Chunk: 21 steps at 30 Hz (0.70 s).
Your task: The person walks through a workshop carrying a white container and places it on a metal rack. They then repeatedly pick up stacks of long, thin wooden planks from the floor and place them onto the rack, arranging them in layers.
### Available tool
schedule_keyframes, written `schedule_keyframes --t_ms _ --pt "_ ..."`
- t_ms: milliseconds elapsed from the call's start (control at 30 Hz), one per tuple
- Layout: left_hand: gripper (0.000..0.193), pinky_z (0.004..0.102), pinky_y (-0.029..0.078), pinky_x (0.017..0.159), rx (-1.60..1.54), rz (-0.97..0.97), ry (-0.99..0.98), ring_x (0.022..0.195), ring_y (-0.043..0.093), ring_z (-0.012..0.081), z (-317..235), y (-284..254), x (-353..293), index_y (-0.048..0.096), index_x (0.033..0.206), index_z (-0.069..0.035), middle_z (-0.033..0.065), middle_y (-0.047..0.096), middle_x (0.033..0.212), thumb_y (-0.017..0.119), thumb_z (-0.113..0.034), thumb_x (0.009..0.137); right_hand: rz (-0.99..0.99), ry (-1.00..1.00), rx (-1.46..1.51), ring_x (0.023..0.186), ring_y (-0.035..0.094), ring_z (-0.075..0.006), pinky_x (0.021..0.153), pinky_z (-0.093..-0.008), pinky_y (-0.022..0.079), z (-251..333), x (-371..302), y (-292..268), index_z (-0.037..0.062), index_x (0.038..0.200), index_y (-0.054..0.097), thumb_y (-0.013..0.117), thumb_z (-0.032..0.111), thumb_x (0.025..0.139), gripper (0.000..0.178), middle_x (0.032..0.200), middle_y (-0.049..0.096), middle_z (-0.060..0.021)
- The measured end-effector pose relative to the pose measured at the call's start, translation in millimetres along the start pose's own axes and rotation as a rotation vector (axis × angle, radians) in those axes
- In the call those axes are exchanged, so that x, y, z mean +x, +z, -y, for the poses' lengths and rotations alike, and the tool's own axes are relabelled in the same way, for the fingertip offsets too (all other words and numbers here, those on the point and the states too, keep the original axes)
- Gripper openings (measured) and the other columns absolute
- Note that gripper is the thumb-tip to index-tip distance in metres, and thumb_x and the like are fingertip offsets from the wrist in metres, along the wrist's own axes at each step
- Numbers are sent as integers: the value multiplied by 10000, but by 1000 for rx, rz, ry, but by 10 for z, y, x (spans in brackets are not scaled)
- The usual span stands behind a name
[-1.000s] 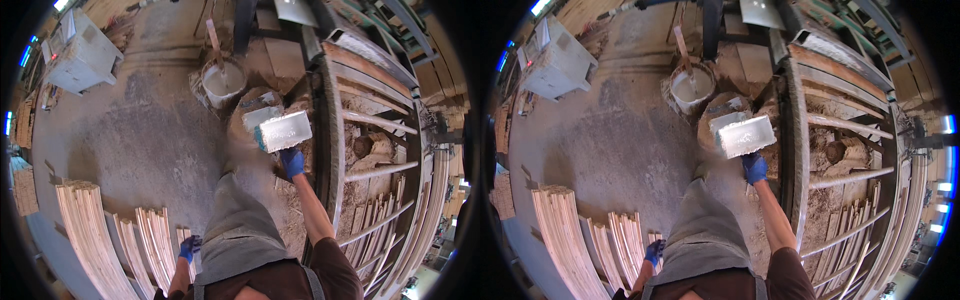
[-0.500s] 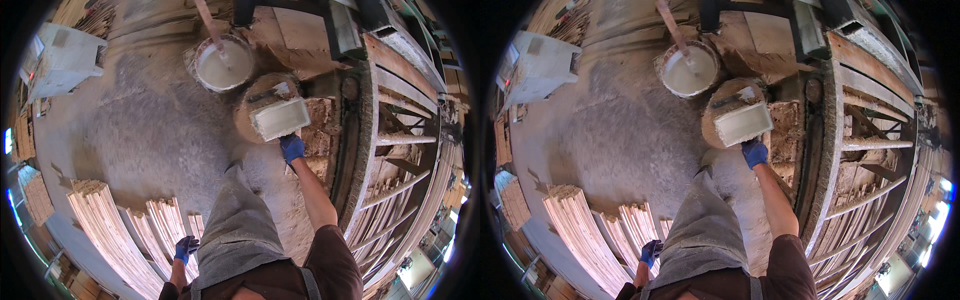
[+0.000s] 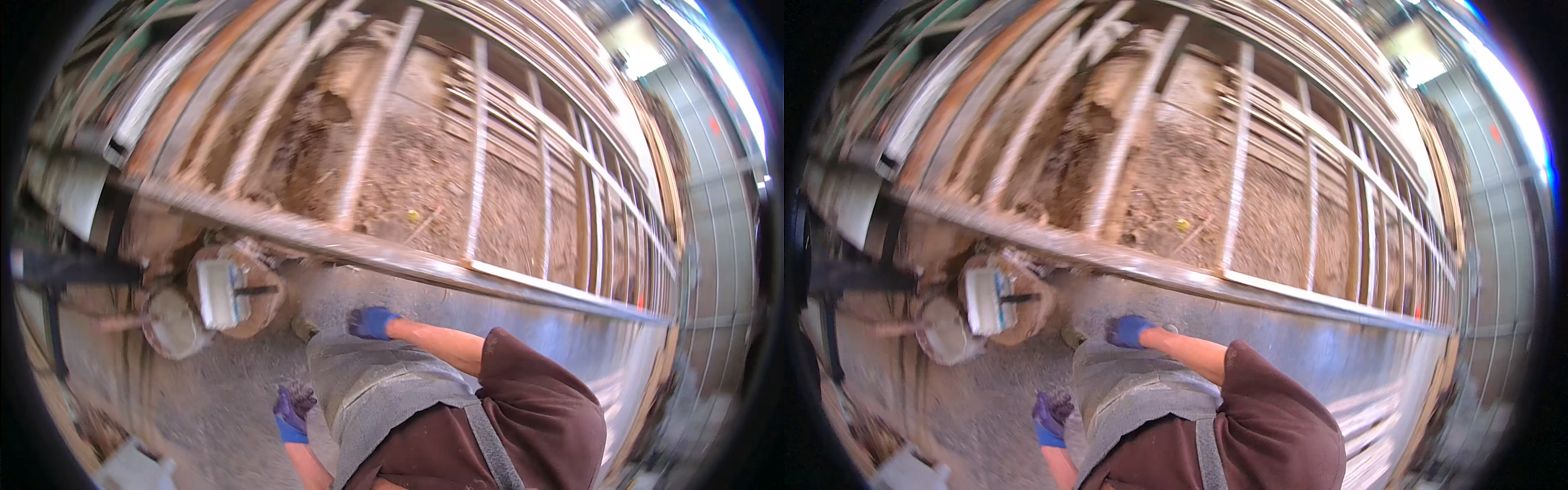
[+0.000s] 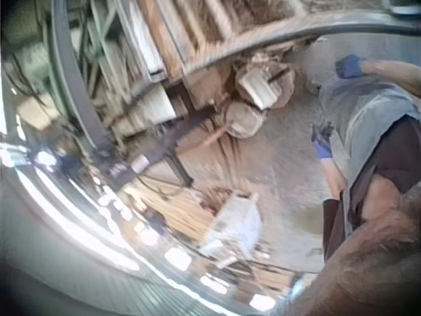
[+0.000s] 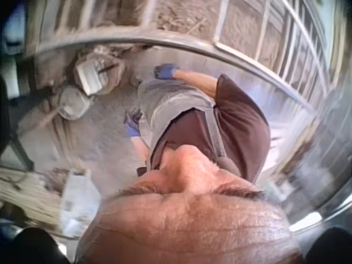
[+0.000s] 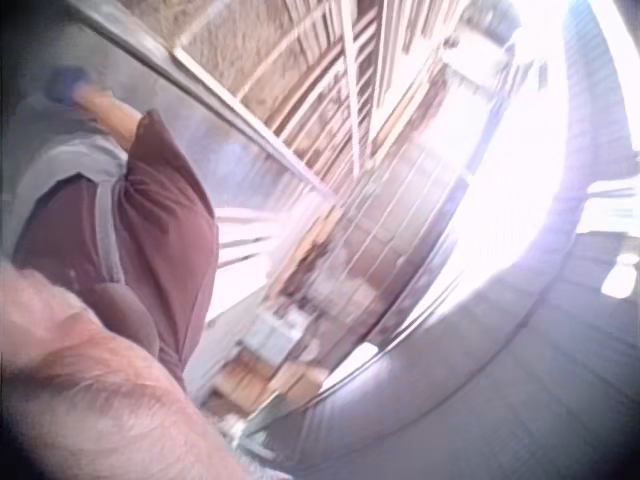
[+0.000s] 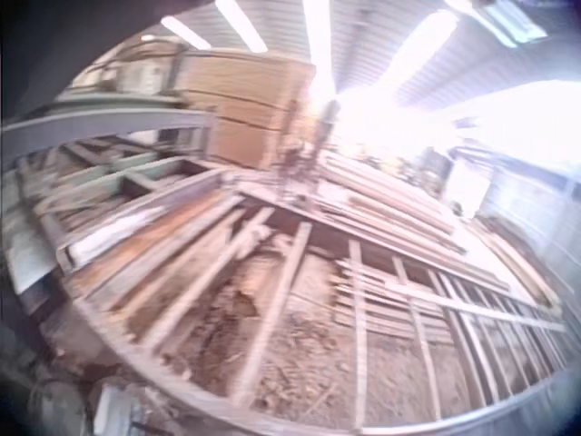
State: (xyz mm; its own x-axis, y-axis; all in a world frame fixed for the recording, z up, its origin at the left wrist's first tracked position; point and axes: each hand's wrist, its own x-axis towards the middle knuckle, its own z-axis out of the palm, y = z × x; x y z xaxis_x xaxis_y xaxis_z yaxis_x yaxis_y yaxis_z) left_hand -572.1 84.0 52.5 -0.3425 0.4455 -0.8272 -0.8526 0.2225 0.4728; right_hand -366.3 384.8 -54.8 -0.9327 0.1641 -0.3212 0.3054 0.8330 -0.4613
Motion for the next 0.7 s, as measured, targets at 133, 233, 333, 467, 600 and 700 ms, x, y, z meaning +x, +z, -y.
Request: schedule_keyframes --t_ms 133,233,333,467,600,700 --pt "578 354 560 595 462 432 43 672 674 230 -982 2086 -128 630 1118 18 149 700 828 412 -503 993 115 598 506 1028 594 -331 888 -429 481 -272 -1905 67 91 922 667 561 267 871 212 1015 650 -129" --pt "590 313 553 548 796 683 219 686 680 226 -822 3680 -480 621 1139 23 135 708 845 389 -503 1004 -241 327 176 982 597 -364 880 -447 473 -687 -3531 654 69 909 674 649 245 760 232 1017 651 -175" --pt "621 319 556 525 958 738 96 616 683 247 -490 4466 -263 604 1155 41 181 712 875 405 -524 991 -734 1290 1443 669 674 -241 559 -370 513 -415 -4319 182 68 900 660 629 205 857 147 815 693 -102" --pt "693 357 532 468 1262 656 -96 570 670 279 -510 5156 89 572 1141 33 227 686 763 443 -616 935 -1034 1463 1549 551 646 -176 455 -307 461 -376 -4985 554 71 969 676 567 261 925 223 759 706 -98" --pt "568 357 498 423 1415 629 -245 507 648 306 -440 5278 441 596 1069 25 239 679 741 527 -522 935 -886 1553 1627 560 649 -171 462 -317 460 -400 -5256 520 84 972 694 559 322 922 278 770 715 -80" --pt "359 326 469 415 1391 606 -409 446 545 227 -361 5384 526 590 1055 -15 120 594 652 549 -351 936 -907 1594 1676 567 649 -167 467 -327 458 -472 -5393 546 85 954 700 565 355 915 304 770 717 -67"
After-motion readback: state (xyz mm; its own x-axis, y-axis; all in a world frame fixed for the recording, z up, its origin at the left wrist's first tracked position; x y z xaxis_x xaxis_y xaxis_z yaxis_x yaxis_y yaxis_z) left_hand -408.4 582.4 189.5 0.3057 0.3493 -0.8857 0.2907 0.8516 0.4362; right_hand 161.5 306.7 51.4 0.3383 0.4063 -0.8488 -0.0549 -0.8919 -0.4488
